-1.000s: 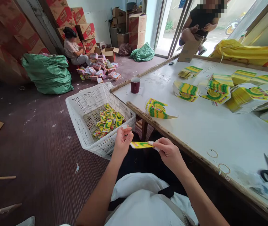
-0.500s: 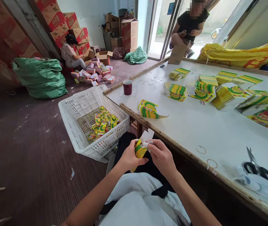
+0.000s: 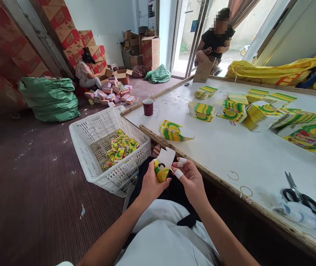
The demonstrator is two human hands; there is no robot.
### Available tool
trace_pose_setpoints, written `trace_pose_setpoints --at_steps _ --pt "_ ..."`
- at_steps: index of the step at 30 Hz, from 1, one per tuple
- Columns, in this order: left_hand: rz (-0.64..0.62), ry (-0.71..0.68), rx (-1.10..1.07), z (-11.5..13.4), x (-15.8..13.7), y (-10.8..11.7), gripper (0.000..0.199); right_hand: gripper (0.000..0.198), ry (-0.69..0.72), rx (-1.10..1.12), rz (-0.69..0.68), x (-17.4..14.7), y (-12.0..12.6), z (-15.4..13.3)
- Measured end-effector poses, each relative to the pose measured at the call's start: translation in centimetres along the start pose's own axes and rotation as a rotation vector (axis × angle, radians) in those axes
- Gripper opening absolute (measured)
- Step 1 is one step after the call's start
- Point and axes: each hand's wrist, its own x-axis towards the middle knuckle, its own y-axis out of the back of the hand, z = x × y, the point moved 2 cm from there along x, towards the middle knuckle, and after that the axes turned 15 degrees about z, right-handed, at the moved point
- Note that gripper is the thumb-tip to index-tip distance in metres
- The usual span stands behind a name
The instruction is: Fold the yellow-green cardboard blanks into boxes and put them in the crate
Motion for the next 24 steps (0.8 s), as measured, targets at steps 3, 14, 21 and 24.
trace_pose_setpoints --at_steps 3,14,21,24 --pt "0.006 -0.08 0.004 -0.1 -0.3 -0.1 0.068 0.037 -0.109 0.028 -0.03 0.7 0.0 -0.9" --pt "-0.017 -0.169 -0.104 0.0 -1.1 -0.2 0.069 0.046 -0.525 0.137 -0.211 1.3 -0.1 1.5" --pt "-0.058 -0.167 -0.068 -1.1 -0.2 -0.8 0.082 0.045 -0.636 0.179 -0.252 1.1 -0.2 2.5" --pt "-0.049 -0.213 -0.036 -1.2 0.0 -1.6 0.078 0.043 -0.666 0.147 -0.281 1.4 -0.1 2.4"
